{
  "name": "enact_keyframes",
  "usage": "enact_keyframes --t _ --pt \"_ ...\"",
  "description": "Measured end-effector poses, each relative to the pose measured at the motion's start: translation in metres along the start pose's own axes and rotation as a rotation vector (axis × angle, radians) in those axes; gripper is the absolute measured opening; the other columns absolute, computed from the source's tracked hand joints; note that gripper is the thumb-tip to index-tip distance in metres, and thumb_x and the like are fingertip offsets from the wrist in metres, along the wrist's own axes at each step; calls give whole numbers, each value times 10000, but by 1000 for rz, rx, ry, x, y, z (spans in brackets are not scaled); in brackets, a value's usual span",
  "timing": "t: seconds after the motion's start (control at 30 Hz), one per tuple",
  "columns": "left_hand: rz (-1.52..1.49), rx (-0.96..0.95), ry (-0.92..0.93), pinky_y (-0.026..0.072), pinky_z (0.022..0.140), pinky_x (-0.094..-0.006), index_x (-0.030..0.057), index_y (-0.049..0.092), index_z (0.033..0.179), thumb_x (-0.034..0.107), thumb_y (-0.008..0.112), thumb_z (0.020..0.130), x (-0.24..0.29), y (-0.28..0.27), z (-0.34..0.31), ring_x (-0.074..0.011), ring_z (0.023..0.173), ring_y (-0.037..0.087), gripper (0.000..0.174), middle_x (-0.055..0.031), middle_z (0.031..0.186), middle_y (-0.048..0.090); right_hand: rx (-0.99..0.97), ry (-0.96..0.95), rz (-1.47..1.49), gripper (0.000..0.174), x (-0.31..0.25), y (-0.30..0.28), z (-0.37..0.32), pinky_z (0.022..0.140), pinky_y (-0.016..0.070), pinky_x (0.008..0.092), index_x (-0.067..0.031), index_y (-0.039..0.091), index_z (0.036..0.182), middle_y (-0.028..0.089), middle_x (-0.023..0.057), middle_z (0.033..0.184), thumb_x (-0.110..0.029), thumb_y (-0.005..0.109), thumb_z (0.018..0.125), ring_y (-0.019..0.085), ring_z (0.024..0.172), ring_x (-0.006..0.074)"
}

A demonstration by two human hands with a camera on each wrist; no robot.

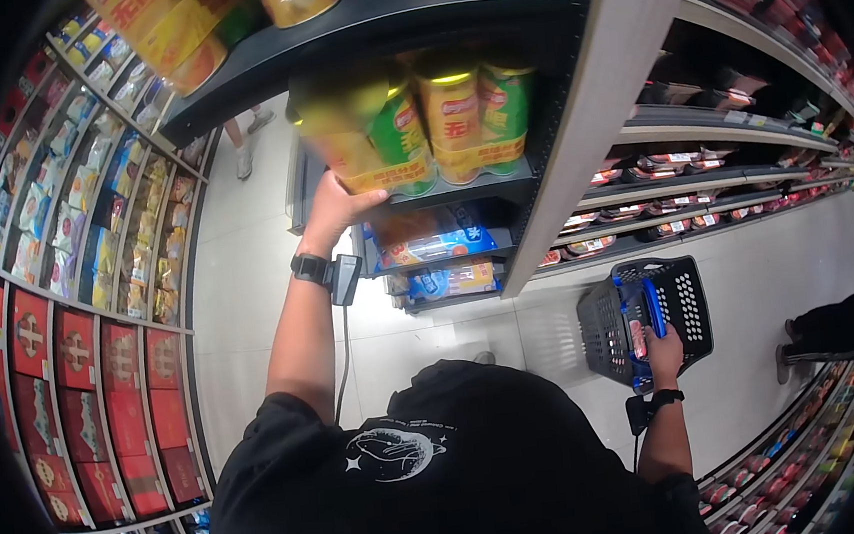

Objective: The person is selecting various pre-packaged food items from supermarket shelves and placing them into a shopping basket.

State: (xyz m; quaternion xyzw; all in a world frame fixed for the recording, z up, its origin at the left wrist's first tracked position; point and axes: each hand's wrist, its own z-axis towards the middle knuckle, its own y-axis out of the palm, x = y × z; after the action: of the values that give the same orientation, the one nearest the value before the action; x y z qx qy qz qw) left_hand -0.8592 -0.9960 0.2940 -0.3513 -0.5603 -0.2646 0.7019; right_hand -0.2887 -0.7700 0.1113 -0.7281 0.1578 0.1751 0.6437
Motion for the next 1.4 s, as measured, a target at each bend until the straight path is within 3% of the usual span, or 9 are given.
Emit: enact_keyframes --t 0.4,0.53,0.6,0.7,0.77,1.03,1.13,1.2,1.4 --pt "219 218 35 485 929 -347 -30 432 1296 97 842 723 8 31 -27 -222 1064 599 716 -145 1182 581 -100 -79 140 374 38 13 12 705 513 449 -50 676 987 686 181 841 -392 714 839 681 788 344" --pt "601 859 174 470 892 -333 -59 460 1219 105 723 869 -77 96 -79 -204 972 537 468 -115 1067 536 9 -306 437 393 59 16 1 799 517 431 -46 641 1113 689 176 945 -325 717 847 669 907 353" --pt "300 424 -18 466 860 -286 -20 543 1136 108 688 907 -140 153 -88 -156 936 561 300 -83 1044 565 -77 -288 457 417 80 22 5 837 514 428 -52 639 1144 690 171 990 -331 717 844 662 957 351" --pt "67 -377 -301 468 858 -244 -8 602 1196 91 669 932 -103 296 -114 -104 931 587 290 -13 1008 632 -241 -192 542 428 95 16 2 830 508 400 -49 631 1159 686 163 1004 -340 710 856 658 952 323" --pt "152 -668 -153 478 894 -250 -15 552 1301 132 645 964 -90 374 -120 -102 994 603 380 -37 1076 652 -374 -130 678 440 97 12 -3 814 500 371 -24 616 1183 679 152 994 -307 721 864 659 913 272" --pt "66 -569 -742 563 779 -339 26 470 1294 222 591 995 -73 556 -117 -200 916 663 377 -99 1025 654 -574 -286 910 692 150 12 5 934 473 351 -24 526 1347 600 103 1242 -355 806 807 584 1103 214" --pt "-253 -403 -930 588 699 -397 106 447 1155 116 575 978 -78 574 -114 -224 759 670 219 -99 896 625 -658 131 1111 613 194 0 12 895 481 331 -39 561 1318 624 79 1199 -364 771 841 587 1088 169" --pt "-452 -384 -893 580 676 -419 51 326 1283 43 575 945 -89 583 -116 -253 723 635 419 -125 870 563 -583 340 849 469 242 0 22 849 482 303 -47 606 1256 669 71 1125 -366 672 919 598 1052 141" --pt "-413 -464 -742 575 633 -370 71 381 1246 54 555 961 -99 618 -77 -172 612 590 335 -73 747 562 -391 801 808 311 331 -19 32 767 499 320 -75 596 1213 742 97 959 -243 443 1001 673 897 185"
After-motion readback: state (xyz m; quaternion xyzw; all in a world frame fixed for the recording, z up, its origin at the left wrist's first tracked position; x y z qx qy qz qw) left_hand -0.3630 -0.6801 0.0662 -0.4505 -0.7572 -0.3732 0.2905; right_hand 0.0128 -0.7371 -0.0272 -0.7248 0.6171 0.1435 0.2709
